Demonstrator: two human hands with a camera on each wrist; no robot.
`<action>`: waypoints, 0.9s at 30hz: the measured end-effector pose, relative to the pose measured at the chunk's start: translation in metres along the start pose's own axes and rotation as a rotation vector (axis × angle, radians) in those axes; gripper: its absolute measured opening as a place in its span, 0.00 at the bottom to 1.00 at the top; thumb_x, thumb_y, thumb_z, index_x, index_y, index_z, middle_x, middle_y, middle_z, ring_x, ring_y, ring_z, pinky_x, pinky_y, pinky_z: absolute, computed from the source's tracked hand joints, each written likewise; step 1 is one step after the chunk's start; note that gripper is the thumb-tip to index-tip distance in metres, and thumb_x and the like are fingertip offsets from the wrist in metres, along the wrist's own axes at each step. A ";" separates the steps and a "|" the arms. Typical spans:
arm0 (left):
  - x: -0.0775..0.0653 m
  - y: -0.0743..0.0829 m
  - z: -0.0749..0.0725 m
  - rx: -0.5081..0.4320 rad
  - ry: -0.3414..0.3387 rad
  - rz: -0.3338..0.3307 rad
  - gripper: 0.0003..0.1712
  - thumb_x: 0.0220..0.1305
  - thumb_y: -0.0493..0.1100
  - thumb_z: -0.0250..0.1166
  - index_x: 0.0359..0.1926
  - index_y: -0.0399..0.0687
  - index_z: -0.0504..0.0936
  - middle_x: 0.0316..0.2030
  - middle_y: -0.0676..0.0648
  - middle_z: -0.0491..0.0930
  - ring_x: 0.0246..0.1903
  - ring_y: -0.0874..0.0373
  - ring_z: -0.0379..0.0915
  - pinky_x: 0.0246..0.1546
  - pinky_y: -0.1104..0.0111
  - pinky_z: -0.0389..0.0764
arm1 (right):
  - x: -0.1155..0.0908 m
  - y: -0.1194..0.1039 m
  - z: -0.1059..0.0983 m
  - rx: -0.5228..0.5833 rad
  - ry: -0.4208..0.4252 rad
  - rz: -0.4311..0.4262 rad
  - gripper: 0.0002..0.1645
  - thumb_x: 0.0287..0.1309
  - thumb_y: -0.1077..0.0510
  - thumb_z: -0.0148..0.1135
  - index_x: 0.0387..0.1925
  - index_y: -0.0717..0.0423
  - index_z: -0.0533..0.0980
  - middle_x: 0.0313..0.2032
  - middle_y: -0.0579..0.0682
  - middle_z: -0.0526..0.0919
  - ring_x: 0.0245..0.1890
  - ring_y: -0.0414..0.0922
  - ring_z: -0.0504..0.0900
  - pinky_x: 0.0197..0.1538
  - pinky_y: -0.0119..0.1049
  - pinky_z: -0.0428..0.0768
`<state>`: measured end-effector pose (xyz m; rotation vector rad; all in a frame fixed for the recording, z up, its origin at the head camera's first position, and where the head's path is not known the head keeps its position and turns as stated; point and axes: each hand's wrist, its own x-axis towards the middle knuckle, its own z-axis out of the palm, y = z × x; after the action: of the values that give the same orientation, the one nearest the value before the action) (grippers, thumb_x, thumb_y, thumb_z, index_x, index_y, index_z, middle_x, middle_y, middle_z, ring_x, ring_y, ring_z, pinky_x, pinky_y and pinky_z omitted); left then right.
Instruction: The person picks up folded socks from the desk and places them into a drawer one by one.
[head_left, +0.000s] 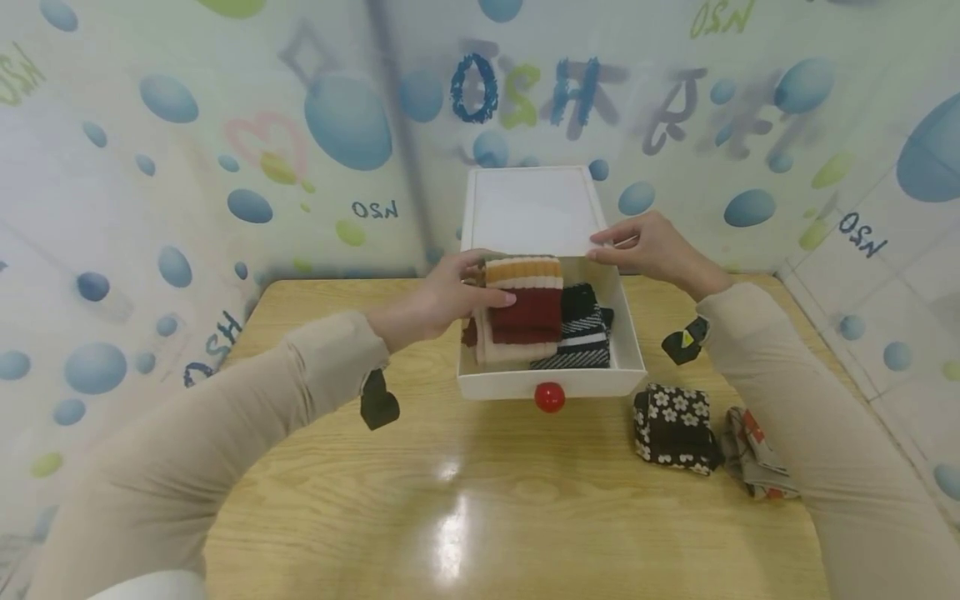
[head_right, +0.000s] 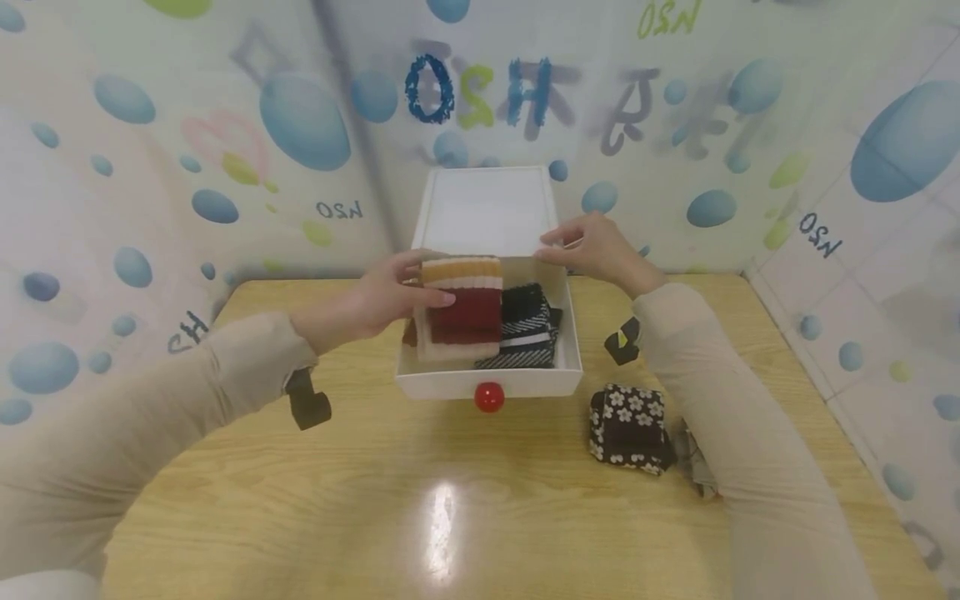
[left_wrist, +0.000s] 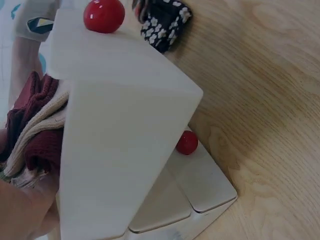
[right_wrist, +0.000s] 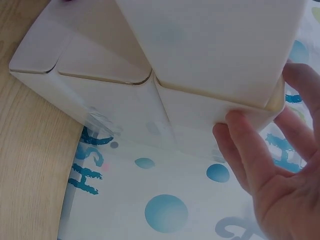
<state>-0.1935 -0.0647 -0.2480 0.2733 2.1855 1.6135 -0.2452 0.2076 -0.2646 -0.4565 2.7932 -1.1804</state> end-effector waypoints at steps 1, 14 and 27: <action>0.001 -0.002 0.001 0.005 -0.011 0.000 0.28 0.54 0.35 0.63 0.57 0.49 0.68 0.52 0.43 0.67 0.48 0.50 0.68 0.45 0.60 0.72 | 0.000 0.000 0.000 0.000 -0.001 0.000 0.28 0.48 0.46 0.63 0.47 0.60 0.76 0.48 0.58 0.75 0.44 0.53 0.76 0.38 0.37 0.78; 0.004 -0.005 0.005 0.169 -0.104 0.026 0.31 0.52 0.35 0.64 0.58 0.49 0.66 0.46 0.43 0.69 0.45 0.50 0.67 0.39 0.63 0.75 | 0.000 0.001 -0.001 -0.001 -0.011 0.006 0.29 0.48 0.45 0.63 0.48 0.59 0.76 0.49 0.58 0.75 0.46 0.53 0.75 0.39 0.38 0.78; 0.005 -0.007 0.010 0.374 -0.117 0.030 0.37 0.52 0.36 0.65 0.62 0.50 0.60 0.48 0.43 0.66 0.44 0.51 0.67 0.39 0.65 0.74 | 0.000 0.000 -0.001 0.007 -0.012 0.004 0.29 0.48 0.45 0.63 0.48 0.60 0.76 0.49 0.58 0.74 0.46 0.53 0.75 0.38 0.36 0.78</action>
<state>-0.1930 -0.0561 -0.2581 0.4966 2.3877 1.1597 -0.2455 0.2082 -0.2642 -0.4563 2.7780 -1.1820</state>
